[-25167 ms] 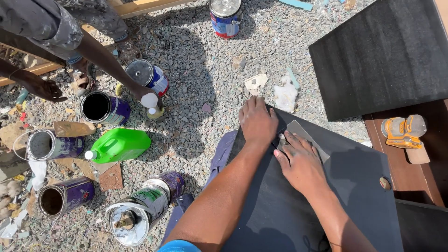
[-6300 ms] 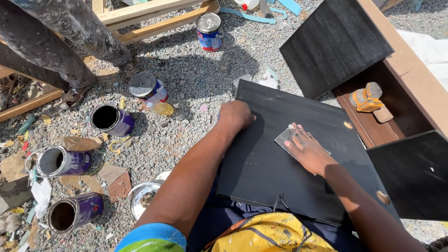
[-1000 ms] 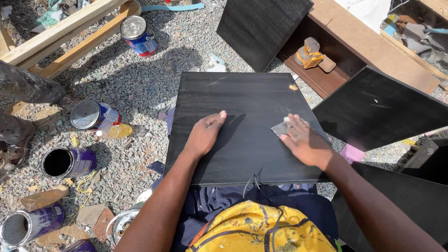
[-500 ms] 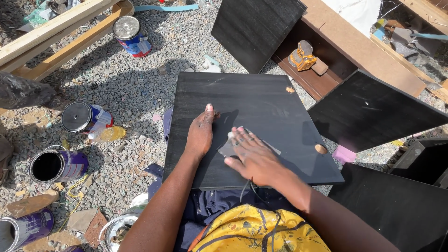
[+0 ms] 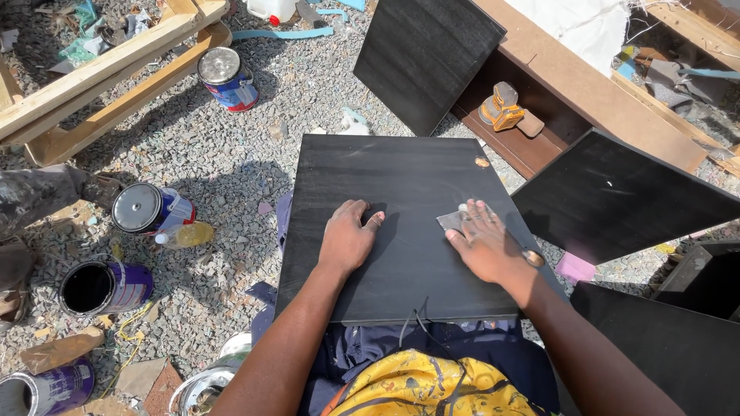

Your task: The person sands a black rectangular wooden board using a sanding block. They hold the board on their lap and rub the surface with the block, occasionally flipping the board to sand different areas.

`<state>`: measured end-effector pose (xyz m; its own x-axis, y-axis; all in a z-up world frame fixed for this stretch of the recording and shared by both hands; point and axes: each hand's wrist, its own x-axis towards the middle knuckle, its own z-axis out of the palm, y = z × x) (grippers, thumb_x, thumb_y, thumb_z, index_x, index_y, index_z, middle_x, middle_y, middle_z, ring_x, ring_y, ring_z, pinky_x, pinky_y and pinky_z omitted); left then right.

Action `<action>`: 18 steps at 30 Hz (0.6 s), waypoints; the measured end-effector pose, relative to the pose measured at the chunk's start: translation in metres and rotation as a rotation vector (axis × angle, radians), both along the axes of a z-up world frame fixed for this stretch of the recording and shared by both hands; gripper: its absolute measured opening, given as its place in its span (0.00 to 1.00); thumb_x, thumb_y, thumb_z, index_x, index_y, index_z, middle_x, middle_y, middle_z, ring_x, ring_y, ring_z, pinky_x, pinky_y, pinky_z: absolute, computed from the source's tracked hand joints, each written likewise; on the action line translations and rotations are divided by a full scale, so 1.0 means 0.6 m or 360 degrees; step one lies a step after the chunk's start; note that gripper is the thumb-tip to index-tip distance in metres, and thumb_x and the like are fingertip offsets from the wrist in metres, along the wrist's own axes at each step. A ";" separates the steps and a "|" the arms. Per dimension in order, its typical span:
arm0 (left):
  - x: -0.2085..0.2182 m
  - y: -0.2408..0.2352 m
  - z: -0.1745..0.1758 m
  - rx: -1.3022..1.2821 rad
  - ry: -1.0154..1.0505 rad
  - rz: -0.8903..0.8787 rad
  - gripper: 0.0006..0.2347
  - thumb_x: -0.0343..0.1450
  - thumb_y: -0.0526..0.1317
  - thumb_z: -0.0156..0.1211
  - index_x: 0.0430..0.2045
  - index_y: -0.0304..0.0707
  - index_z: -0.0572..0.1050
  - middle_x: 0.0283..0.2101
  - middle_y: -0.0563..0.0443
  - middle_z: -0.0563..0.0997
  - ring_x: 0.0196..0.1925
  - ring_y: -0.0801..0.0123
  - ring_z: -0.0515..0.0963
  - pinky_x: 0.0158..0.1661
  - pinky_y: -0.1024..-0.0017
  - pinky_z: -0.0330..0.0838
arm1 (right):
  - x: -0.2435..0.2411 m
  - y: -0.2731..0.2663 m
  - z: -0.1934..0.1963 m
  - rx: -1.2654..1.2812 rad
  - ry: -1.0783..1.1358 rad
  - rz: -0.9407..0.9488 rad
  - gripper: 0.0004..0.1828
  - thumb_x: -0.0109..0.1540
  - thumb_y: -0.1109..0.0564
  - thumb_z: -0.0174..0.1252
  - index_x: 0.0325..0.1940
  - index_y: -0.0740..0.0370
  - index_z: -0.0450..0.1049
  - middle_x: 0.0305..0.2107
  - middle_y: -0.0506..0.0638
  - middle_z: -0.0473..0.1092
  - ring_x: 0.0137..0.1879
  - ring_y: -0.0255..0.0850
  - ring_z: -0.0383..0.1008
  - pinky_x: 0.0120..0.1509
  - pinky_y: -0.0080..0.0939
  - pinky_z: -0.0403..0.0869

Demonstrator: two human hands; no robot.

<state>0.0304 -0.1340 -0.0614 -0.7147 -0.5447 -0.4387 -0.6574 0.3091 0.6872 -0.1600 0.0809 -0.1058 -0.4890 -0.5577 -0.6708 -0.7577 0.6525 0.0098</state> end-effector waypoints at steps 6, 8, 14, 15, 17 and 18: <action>0.003 -0.006 -0.018 -0.0202 -0.0049 -0.0038 0.22 0.77 0.52 0.48 0.59 0.36 0.73 0.57 0.40 0.73 0.65 0.50 0.72 0.64 0.55 0.65 | 0.210 -0.152 0.185 -0.0516 -0.0613 0.0264 0.40 0.73 0.34 0.24 0.75 0.65 0.59 0.76 0.59 0.48 0.83 0.51 0.39 0.85 0.51 0.39; 0.006 -0.004 0.003 -0.0207 -0.0082 -0.0017 0.22 0.77 0.52 0.48 0.60 0.35 0.73 0.58 0.40 0.73 0.66 0.51 0.71 0.65 0.56 0.64 | 0.180 -0.132 0.124 -0.0612 -0.0497 0.0255 0.34 0.73 0.39 0.30 0.73 0.63 0.62 0.75 0.57 0.51 0.82 0.49 0.44 0.83 0.51 0.45; 0.025 -0.019 -0.011 -0.0399 -0.0429 0.0168 0.27 0.74 0.54 0.56 0.64 0.36 0.67 0.69 0.35 0.62 0.76 0.45 0.56 0.72 0.50 0.46 | 0.082 -0.083 0.110 -0.0296 -0.0155 -0.0419 0.52 0.63 0.19 0.41 0.79 0.57 0.52 0.80 0.52 0.40 0.84 0.47 0.37 0.83 0.54 0.46; 0.031 -0.026 -0.014 -0.0451 -0.0574 0.0291 0.31 0.73 0.56 0.58 0.66 0.33 0.63 0.72 0.31 0.57 0.77 0.41 0.49 0.73 0.46 0.41 | 0.063 -0.073 0.114 -0.0190 -0.0085 -0.0590 0.59 0.59 0.15 0.43 0.82 0.53 0.46 0.80 0.54 0.38 0.85 0.50 0.35 0.84 0.58 0.43; 0.042 -0.043 -0.029 -0.0469 -0.0561 0.0406 0.32 0.72 0.55 0.60 0.66 0.30 0.62 0.71 0.28 0.57 0.76 0.37 0.51 0.72 0.44 0.43 | 0.054 -0.055 0.153 -0.0147 0.0002 -0.0705 0.61 0.58 0.12 0.41 0.82 0.52 0.46 0.80 0.56 0.39 0.84 0.53 0.36 0.83 0.60 0.45; 0.046 -0.053 -0.035 -0.0489 -0.0547 0.0523 0.34 0.71 0.55 0.63 0.65 0.28 0.62 0.69 0.24 0.57 0.74 0.33 0.52 0.71 0.41 0.45 | 0.049 -0.046 0.173 -0.0106 0.0088 -0.0818 0.63 0.56 0.10 0.40 0.82 0.51 0.46 0.79 0.59 0.40 0.84 0.57 0.37 0.81 0.62 0.48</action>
<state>0.0582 -0.1660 -0.0826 -0.3302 -0.8538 -0.4026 -0.9229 0.2025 0.3276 -0.1309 0.0531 -0.0020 -0.7446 -0.2771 -0.6073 -0.3391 0.9407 -0.0135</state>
